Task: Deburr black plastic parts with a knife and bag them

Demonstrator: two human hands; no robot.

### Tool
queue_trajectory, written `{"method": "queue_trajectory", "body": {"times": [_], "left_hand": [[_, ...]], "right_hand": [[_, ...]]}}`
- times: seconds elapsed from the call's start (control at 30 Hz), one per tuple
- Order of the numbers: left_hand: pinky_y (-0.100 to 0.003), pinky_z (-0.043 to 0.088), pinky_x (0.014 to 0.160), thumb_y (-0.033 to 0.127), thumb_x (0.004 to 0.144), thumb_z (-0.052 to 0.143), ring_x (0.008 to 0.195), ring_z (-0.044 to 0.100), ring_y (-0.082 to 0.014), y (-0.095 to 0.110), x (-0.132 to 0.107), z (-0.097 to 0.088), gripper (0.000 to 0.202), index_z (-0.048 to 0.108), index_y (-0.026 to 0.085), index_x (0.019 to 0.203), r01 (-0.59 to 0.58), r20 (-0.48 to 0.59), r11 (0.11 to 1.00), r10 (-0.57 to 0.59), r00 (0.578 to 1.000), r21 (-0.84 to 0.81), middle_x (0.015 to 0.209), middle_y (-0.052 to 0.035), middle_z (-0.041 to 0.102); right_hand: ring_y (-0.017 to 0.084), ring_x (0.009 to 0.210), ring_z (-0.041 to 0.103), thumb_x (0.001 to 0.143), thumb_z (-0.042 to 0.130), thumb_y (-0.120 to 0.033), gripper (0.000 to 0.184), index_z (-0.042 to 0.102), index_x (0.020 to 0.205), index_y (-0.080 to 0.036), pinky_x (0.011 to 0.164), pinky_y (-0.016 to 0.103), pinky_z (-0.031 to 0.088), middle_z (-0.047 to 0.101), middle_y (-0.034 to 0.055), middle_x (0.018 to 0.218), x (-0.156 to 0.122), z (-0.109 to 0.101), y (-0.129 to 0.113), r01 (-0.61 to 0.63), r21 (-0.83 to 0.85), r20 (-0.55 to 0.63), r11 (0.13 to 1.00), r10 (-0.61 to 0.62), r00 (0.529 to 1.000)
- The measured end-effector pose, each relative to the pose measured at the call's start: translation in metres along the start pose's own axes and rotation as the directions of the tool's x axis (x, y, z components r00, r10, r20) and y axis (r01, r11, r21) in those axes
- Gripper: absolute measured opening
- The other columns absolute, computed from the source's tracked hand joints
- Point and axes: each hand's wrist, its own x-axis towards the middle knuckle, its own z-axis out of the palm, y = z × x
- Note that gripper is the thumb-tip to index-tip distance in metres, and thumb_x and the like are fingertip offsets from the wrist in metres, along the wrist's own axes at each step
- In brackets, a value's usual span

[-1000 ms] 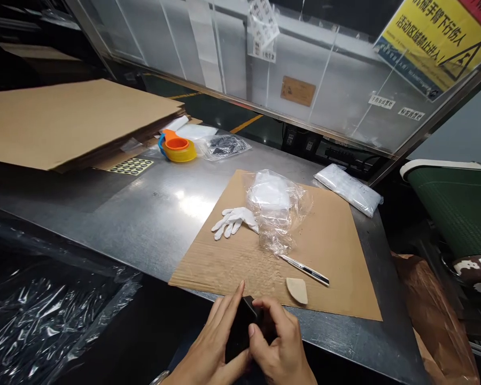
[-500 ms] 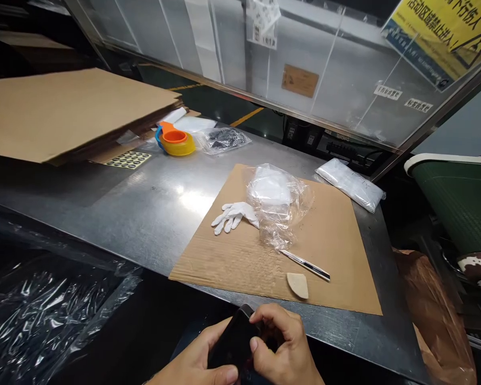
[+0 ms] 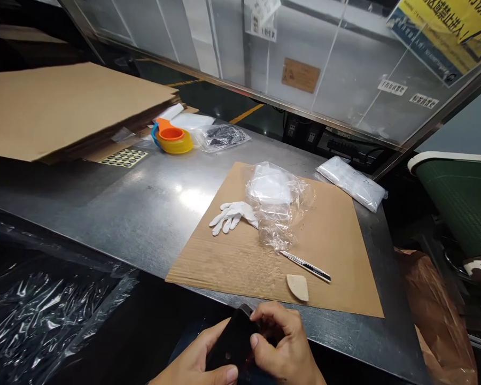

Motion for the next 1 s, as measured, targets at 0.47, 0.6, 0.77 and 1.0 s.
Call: {"method": "queue_trajectory", "body": {"times": [0.47, 0.6, 0.77, 1.0], "left_hand": [[-0.022, 0.037, 0.056, 0.049, 0.069, 0.067, 0.063, 0.044, -0.0109, 0.006, -0.005, -0.001, 0.051, 0.059, 0.017, 0.108, -0.020, -0.081, 1.000, 0.021, 0.996, 0.006, 0.080, -0.0029, 0.054], [-0.026, 0.042, 0.060, 0.058, 0.074, 0.057, 0.065, 0.056, -0.0152, -0.006, -0.005, -0.002, 0.059, 0.055, 0.016, 0.115, 0.049, -0.109, 0.982, -0.070, 0.992, -0.185, 0.082, -0.0081, 0.062], [-0.018, 0.035, 0.046, 0.068, 0.081, 0.028, 0.049, 0.051, -0.0090, -0.018, 0.002, -0.005, 0.075, 0.065, 0.005, 0.065, 0.178, -0.107, 0.844, -0.266, 0.958, -0.507, 0.057, -0.0076, 0.056], [-0.024, 0.046, 0.067, 0.056, 0.085, 0.040, 0.068, 0.057, -0.0134, 0.002, 0.006, -0.014, 0.054, 0.066, 0.008, 0.084, -0.064, -0.122, 0.616, -0.053, 0.991, -0.785, 0.076, -0.0062, 0.058]], "right_hand": [[0.008, 0.052, 0.048, 0.078, 0.060, -0.035, 0.018, 0.049, 0.080, -0.021, 0.052, 0.021, 0.041, 0.051, -0.0029, 0.068, 0.005, 0.002, 0.003, -0.047, 0.129, 0.020, 0.991, 0.045, 0.999], [0.010, 0.059, 0.051, 0.082, 0.056, -0.043, 0.027, 0.042, 0.077, -0.021, 0.056, 0.022, 0.042, 0.053, -0.0019, 0.069, 0.009, -0.002, -0.004, -0.036, 0.129, 0.045, 0.991, 0.030, 0.999], [0.014, 0.068, 0.058, 0.093, 0.028, -0.046, 0.035, 0.050, 0.091, -0.019, 0.065, 0.026, 0.045, 0.060, 0.0034, 0.077, 0.036, -0.037, -0.003, 0.022, -0.469, -0.059, 0.883, -0.056, 0.997], [0.023, 0.080, 0.050, 0.075, 0.055, -0.024, 0.005, 0.056, 0.072, -0.020, 0.071, 0.033, 0.037, 0.055, 0.0056, 0.074, 0.087, -0.102, 0.027, -0.095, -0.829, -0.150, 0.551, -0.056, 0.987]]}}
